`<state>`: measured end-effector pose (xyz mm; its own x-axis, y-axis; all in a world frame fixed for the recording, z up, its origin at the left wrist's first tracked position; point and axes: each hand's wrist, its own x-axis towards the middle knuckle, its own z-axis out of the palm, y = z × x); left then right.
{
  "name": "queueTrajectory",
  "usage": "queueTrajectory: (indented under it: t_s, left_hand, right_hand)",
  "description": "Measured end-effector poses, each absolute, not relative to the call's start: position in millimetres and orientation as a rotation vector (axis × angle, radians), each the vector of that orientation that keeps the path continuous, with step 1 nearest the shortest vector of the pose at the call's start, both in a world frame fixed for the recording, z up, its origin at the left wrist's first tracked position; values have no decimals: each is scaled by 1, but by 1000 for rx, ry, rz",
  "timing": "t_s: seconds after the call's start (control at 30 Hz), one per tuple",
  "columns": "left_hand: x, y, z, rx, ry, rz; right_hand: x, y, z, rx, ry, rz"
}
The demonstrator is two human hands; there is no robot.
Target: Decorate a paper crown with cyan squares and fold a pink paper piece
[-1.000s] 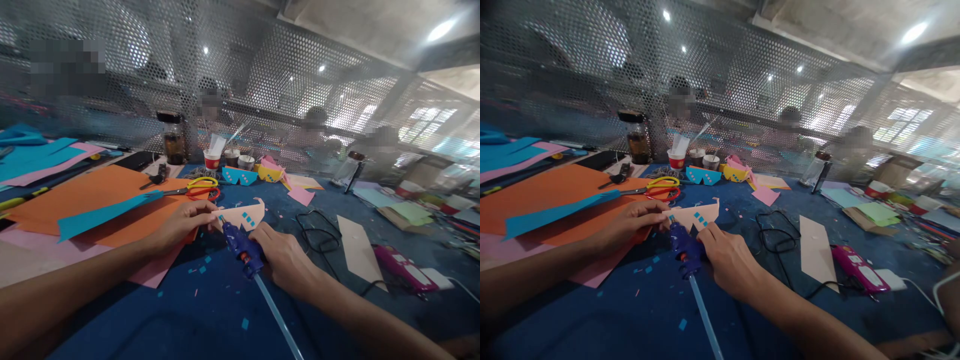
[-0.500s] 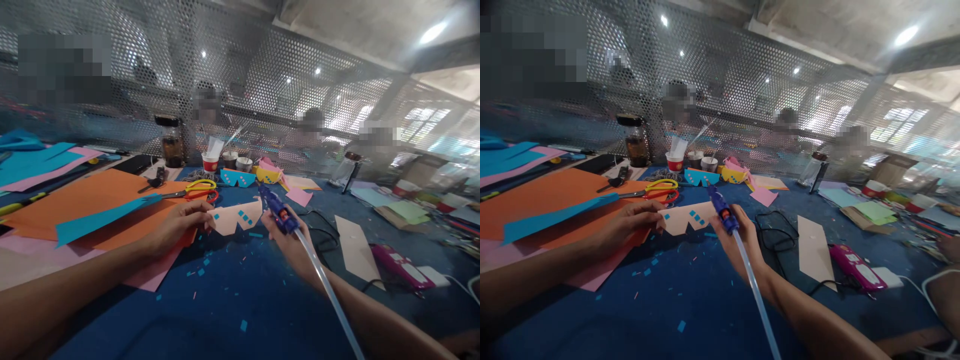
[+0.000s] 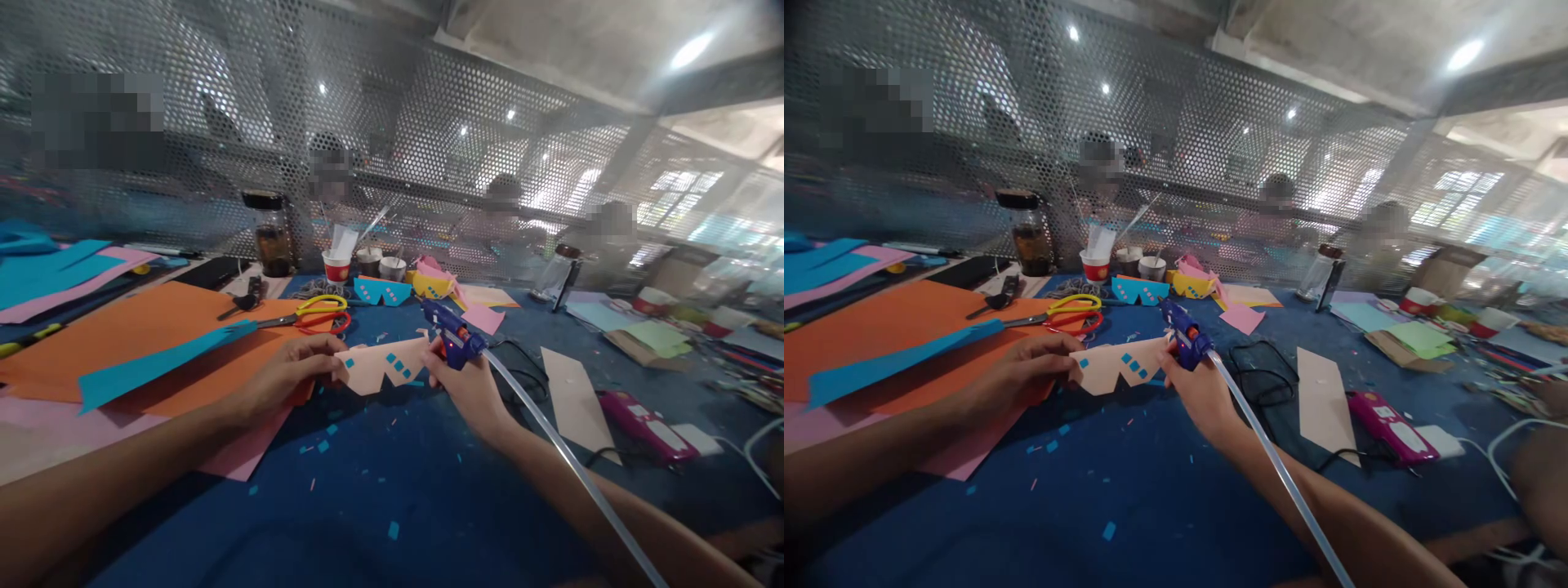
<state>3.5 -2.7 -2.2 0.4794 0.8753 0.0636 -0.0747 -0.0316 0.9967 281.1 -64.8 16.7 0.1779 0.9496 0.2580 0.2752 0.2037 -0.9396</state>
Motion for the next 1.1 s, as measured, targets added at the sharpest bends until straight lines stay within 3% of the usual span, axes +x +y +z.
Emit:
queueTrajectory:
  t_s: [1.1]
  left_hand:
    - [12, -5, 6, 1501, 921, 826]
  right_hand:
    - [279, -65, 11, -1310, -1360, 731]
